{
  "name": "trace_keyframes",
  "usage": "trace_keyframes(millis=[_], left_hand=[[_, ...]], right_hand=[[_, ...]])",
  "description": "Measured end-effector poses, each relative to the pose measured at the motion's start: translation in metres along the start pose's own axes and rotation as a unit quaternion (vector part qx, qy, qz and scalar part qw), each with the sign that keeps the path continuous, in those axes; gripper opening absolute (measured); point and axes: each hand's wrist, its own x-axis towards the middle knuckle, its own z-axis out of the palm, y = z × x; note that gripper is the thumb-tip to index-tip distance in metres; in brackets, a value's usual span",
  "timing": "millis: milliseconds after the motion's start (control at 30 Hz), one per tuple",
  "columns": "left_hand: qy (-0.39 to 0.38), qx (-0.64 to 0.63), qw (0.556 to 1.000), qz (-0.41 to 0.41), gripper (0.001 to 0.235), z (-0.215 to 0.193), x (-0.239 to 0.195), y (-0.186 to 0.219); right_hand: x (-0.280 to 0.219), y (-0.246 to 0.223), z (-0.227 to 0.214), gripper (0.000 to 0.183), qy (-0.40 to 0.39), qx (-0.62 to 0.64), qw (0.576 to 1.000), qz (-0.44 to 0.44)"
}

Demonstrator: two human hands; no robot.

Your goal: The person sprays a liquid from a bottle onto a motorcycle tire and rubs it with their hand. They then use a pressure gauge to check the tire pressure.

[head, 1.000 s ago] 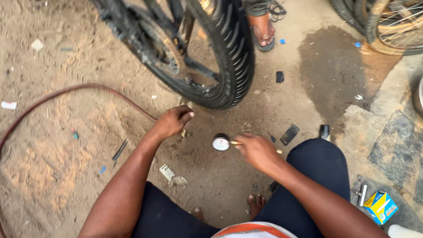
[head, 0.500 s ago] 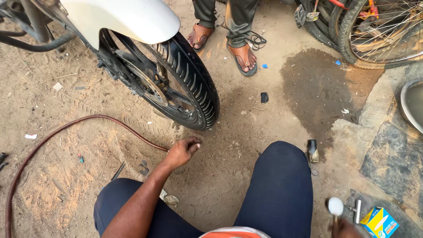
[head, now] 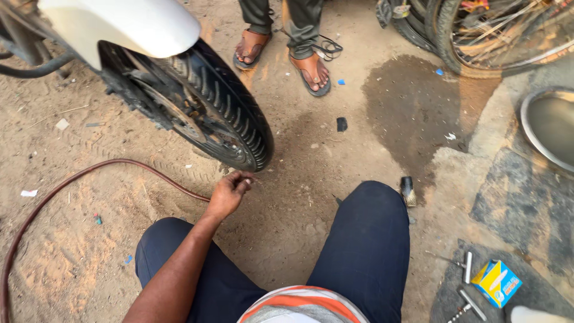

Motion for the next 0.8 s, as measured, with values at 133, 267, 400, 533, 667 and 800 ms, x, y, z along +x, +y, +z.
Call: trace_keyframes(millis=[133,267,400,533,667,800], left_hand=[[0.058,-0.087,0.993,0.060,0.023,-0.004,0.008,-0.007],[0.111,-0.256,0.951,0.136,0.027,-0.022,0.029,-0.039],[0.132,-0.229,0.955,0.137,0.053,-0.044,0.056,-0.088],[0.017,0.025,0.984,0.176,0.098,-0.064,0.079,-0.111],[0.000,0.140,0.986,0.091,0.081,-0.050,0.097,-0.107],[-0.003,0.176,0.984,0.036,0.063,-0.035,0.098,-0.100]], right_hand=[[-0.004,0.097,0.000,0.088,0.097,0.057,0.994,-0.009],[0.030,0.138,-0.008,0.111,0.183,0.175,0.967,-0.018],[0.063,0.135,-0.031,0.120,0.205,0.295,0.931,-0.064],[0.071,0.129,-0.050,0.107,0.248,0.329,0.911,0.003],[0.076,0.137,-0.069,0.095,0.365,0.305,0.873,0.112],[0.125,0.157,-0.123,0.117,0.430,0.369,0.822,-0.050]])
